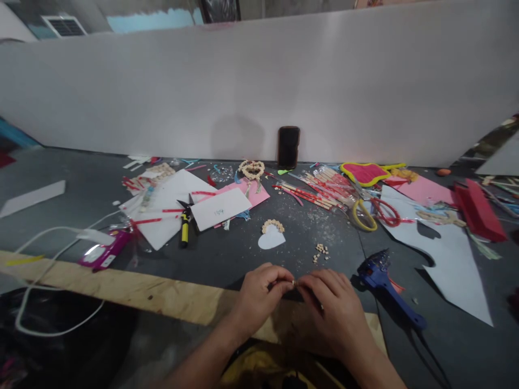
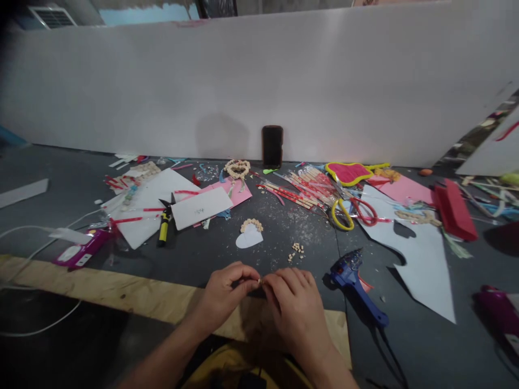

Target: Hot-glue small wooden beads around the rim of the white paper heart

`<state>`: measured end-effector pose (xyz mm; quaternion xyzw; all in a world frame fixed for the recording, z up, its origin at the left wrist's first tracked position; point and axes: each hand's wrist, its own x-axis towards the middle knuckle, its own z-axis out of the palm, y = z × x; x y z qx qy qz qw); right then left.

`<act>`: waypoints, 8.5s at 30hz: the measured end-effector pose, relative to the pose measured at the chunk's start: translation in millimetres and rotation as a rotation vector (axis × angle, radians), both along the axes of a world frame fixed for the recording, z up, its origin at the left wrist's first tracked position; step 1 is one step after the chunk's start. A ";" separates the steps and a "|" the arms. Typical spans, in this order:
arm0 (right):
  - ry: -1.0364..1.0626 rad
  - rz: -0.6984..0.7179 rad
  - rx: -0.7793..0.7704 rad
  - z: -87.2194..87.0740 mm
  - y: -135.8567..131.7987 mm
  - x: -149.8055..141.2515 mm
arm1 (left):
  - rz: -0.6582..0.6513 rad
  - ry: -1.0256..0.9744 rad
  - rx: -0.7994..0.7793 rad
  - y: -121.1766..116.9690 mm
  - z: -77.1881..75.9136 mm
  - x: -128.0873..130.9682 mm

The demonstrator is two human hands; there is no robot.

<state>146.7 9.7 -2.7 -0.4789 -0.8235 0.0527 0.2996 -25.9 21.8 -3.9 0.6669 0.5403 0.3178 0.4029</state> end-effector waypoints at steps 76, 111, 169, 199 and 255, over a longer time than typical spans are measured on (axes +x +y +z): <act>0.565 0.007 -0.297 -5.1 -14.1 9.4 | -0.035 -0.099 0.040 -8.3 2.3 10.7; -0.276 -0.522 -0.029 -45.0 -18.1 130.2 | -0.173 0.496 0.273 25.0 -14.7 12.0; 0.440 -0.276 -0.215 -8.2 -39.5 45.1 | 0.149 -0.320 -0.125 20.2 -7.3 19.5; -0.050 -0.426 -0.129 -28.6 -22.1 92.1 | 0.230 -0.308 -0.154 18.1 -14.2 5.0; 0.817 -0.031 -0.835 -1.6 -7.8 -1.8 | -0.017 -0.093 0.259 -8.1 -1.6 8.0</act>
